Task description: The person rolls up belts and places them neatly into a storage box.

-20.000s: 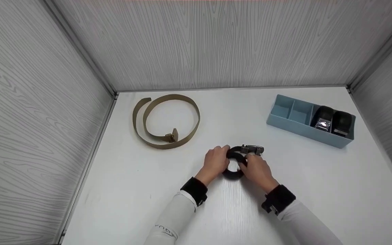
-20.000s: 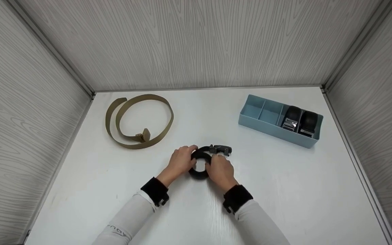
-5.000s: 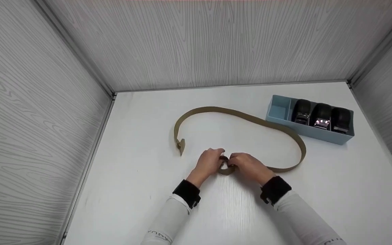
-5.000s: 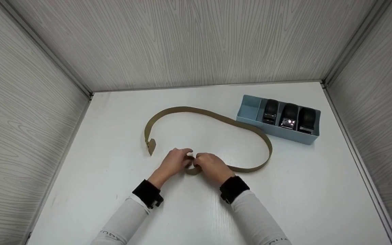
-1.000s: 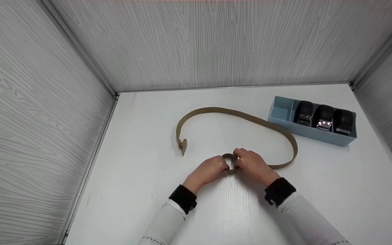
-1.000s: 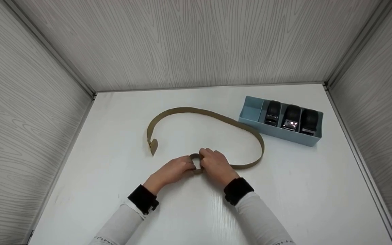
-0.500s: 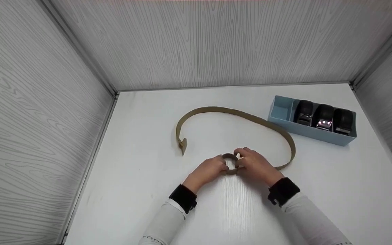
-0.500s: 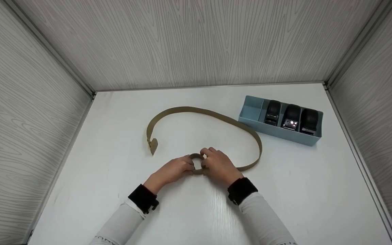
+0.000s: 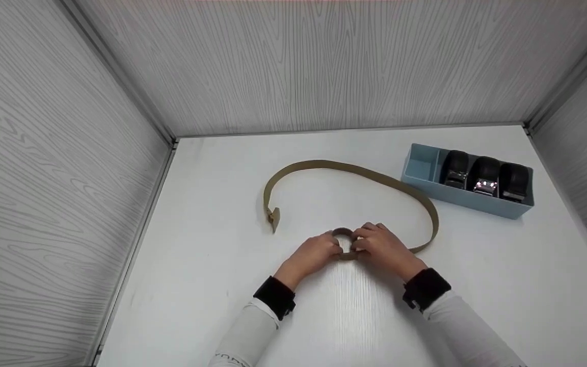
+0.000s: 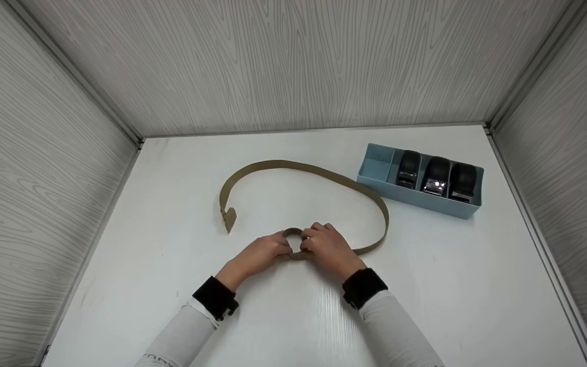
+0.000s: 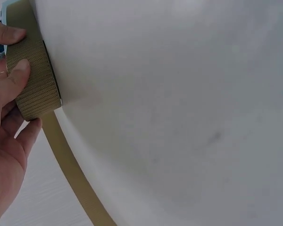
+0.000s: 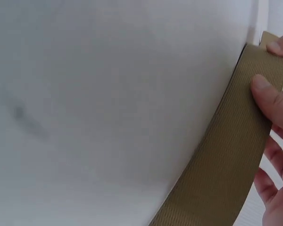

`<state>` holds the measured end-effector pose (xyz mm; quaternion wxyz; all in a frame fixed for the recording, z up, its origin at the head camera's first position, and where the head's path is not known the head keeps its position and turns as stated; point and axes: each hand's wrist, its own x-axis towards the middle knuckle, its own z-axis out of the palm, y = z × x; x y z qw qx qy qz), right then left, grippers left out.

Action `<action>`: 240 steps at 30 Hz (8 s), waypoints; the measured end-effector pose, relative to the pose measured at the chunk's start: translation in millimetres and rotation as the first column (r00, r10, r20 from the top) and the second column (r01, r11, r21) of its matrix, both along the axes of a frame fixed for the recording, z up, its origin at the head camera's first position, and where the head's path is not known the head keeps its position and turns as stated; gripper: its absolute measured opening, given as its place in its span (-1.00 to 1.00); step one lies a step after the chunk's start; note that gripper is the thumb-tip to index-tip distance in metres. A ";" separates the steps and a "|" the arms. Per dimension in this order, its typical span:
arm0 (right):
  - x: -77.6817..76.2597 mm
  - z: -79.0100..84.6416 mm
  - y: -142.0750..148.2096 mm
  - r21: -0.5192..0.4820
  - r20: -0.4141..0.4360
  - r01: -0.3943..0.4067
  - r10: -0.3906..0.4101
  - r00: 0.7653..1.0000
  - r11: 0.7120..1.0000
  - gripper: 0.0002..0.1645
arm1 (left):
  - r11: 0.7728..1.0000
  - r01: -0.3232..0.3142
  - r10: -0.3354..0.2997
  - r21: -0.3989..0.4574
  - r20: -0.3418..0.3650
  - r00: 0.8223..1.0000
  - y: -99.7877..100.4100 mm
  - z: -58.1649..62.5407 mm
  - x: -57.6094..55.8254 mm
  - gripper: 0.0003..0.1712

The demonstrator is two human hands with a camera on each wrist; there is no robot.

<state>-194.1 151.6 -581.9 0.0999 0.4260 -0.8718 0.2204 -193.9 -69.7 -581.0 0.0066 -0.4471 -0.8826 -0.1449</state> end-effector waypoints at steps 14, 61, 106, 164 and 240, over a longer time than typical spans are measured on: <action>5.1 1.0 -11.8 0.072 -0.012 0.039 -0.038 0.999 0.997 -0.87 | 0.972 -0.091 0.032 -0.216 -0.262 0.965 6.0 11.3 11.8 -0.83; 4.4 10.2 -6.3 0.005 0.085 -0.002 0.002 0.996 1.000 -0.77 | 0.988 -0.112 0.078 -0.106 -0.286 0.955 5.4 4.0 12.4 -0.83; -5.9 3.1 7.5 -0.016 0.028 -0.099 0.099 0.995 0.995 -0.81 | 1.000 0.024 -0.026 -0.019 -0.119 0.993 7.6 9.6 4.7 -0.92; 3.7 7.2 6.9 0.084 -0.026 -0.009 0.011 1.000 0.996 -0.85 | 0.990 -0.013 -0.026 -0.138 -0.275 0.961 14.3 10.8 3.5 -0.91; -1.8 0.9 23.2 -0.101 0.129 -0.043 0.056 0.990 0.994 -0.83 | 0.995 0.035 -0.050 -0.091 -0.175 0.983 4.9 5.7 -4.4 -0.91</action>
